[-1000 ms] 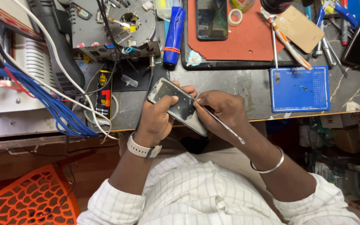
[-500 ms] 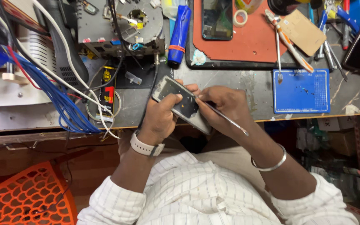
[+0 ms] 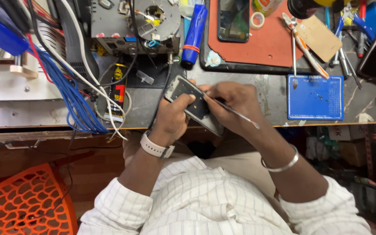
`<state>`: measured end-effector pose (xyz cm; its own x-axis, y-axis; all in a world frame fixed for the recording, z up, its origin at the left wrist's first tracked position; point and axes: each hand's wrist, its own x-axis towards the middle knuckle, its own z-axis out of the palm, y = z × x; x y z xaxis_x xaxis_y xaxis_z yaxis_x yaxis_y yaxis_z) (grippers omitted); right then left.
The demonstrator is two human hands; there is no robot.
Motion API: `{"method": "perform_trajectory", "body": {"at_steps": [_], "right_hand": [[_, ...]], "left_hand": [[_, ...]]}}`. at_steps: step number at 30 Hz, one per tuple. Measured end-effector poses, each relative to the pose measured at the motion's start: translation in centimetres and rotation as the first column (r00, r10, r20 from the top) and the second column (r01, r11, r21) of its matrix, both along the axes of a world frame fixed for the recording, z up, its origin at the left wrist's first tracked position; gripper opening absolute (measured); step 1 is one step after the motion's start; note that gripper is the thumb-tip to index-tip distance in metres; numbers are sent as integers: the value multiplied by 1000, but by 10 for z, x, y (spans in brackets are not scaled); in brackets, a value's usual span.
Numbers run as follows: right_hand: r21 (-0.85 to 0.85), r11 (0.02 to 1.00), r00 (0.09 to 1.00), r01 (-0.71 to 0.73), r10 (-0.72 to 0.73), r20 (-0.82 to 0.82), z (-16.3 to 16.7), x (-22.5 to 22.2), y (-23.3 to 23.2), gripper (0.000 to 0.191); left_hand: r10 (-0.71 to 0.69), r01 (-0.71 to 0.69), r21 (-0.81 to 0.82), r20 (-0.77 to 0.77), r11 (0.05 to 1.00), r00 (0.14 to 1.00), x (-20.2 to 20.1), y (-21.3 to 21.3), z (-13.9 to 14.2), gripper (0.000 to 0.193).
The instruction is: The person holds a smartphone with its back cover removed and uses a metal tool to scrape adhesive residue from the back surface. They then switch to a toothbrush to scrub the same area, continuing to remove residue from the phone's back.
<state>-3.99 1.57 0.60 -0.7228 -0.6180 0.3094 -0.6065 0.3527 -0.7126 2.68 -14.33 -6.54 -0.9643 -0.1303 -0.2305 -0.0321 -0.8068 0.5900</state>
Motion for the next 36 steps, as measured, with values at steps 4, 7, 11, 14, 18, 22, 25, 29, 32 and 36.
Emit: {"method": "perform_trajectory", "body": {"at_steps": [4, 7, 11, 14, 18, 22, 25, 29, 32, 36], "right_hand": [[-69, 994, 995, -80, 76, -65, -1, -14, -28, 9], [-41, 994, 987, -101, 95, -131, 5, -15, -35, 8], [-21, 993, 990, -112, 110, -86, 13, -8, -19, 10], [42, 999, 999, -21, 23, -34, 10, -9, -19, 10], [-39, 994, 987, -97, 91, -130, 6, -20, -37, 11], [-146, 980, 984, -135, 115, -137, 2, -23, -45, 11], [-180, 978, 994, -108, 109, -6, -5, -26, -39, 8], [-374, 914, 966, -161, 223, 128, -19, -33, -32, 9], [-439, 853, 677, 281, 149, 721, -28, -32, -23, 16], [-322, 923, 898, 209, -51, 437, -35, -30, 8, 16]], "left_hand": [[26, -30, -43, -73, 999, 997, 1, -1, -7, 29], [39, -42, -40, -72, 998, 997, 0, -2, -13, 29], [74, -73, -55, 7, 996, 997, -1, -1, -13, 33], [61, -69, -202, -45, 977, 997, 1, -2, -9, 29], [-45, 25, -156, -126, 987, 991, 3, -5, -8, 25], [-41, 37, -51, -80, 998, 996, 0, -9, -13, 32], [-87, 76, -138, -76, 988, 993, -1, -8, -15, 32], [-116, 113, -36, -72, 993, 991, 1, -10, -11, 35], [-170, 186, 132, -119, 974, 978, 2, -16, -3, 39], [-213, 246, 163, -198, 956, 957, 0, -23, 5, 43]]}}
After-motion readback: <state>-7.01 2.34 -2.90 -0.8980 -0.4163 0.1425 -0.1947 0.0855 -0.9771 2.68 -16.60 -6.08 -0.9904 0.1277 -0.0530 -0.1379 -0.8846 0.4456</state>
